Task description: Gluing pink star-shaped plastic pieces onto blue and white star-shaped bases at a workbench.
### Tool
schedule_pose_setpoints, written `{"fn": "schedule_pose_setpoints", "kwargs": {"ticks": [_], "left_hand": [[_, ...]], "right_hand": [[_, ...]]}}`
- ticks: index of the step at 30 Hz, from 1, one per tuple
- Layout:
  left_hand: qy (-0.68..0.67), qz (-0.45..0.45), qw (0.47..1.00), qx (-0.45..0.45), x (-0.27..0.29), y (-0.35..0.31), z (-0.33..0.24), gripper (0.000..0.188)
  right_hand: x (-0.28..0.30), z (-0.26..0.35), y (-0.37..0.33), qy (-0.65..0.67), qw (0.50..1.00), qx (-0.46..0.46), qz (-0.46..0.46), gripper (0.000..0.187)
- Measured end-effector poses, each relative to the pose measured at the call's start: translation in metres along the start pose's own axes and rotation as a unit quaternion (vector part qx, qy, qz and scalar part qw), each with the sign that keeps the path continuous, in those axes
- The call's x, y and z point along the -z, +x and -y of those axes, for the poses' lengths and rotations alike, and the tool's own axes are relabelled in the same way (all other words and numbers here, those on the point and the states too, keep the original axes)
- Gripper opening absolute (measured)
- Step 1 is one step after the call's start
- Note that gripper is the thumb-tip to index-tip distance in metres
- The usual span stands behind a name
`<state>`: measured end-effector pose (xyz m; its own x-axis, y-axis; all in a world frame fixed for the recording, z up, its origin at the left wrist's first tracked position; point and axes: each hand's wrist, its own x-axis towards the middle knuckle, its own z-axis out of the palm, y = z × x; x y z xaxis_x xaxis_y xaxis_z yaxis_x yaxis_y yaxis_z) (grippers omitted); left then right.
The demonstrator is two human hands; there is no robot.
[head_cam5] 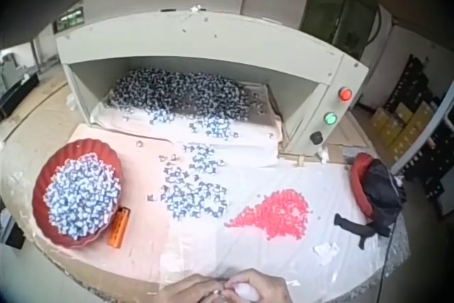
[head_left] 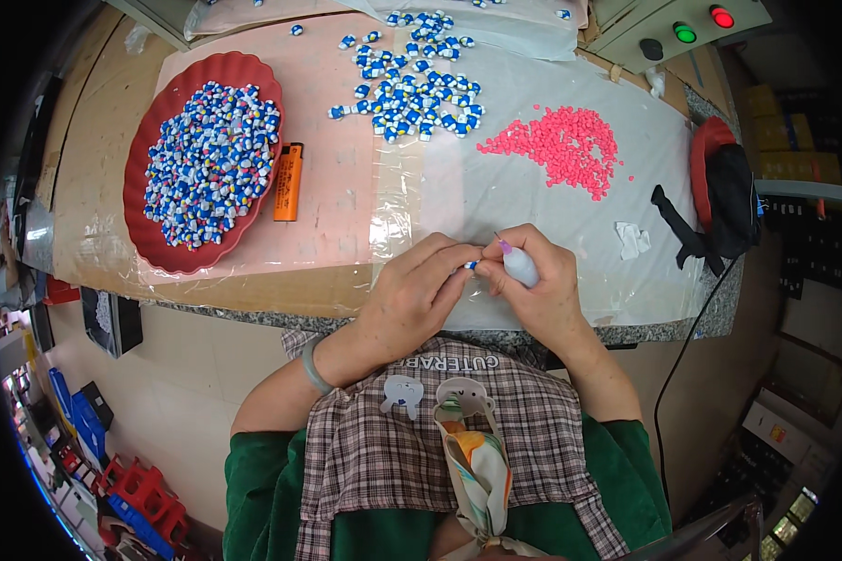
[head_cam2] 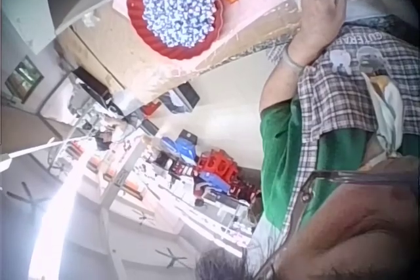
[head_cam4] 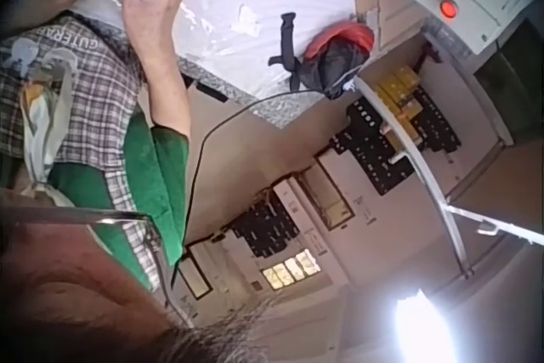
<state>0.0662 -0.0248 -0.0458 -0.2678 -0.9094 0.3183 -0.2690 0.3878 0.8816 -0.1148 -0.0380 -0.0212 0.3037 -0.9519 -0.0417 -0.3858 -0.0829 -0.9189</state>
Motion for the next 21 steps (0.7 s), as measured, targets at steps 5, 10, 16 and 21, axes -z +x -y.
{"fn": "schedule_pose_setpoints", "kwargs": {"ticks": [5, 10, 16, 21], "left_hand": [[-0.028, -0.005, 0.999, 0.044, 0.005, 0.002, -0.007, 0.027], [-0.098, 0.030, 0.991, 0.087, 0.009, 0.004, -0.008, 0.024], [-0.078, 0.033, 0.995, 0.057, 0.007, 0.002, -0.010, 0.024], [-0.074, 0.023, 0.996, 0.033, 0.006, 0.003, -0.005, 0.022]], "right_hand": [[0.005, 0.003, 0.005, -0.004, 1.000, 0.011, -0.013, 0.021], [0.016, -0.001, 0.011, 0.184, 0.972, -0.134, 0.065, 0.026], [0.019, -0.007, 0.012, 0.220, 0.962, -0.137, 0.086, 0.029], [0.015, -0.008, 0.010, 0.203, 0.969, -0.127, 0.059, 0.029]]}}
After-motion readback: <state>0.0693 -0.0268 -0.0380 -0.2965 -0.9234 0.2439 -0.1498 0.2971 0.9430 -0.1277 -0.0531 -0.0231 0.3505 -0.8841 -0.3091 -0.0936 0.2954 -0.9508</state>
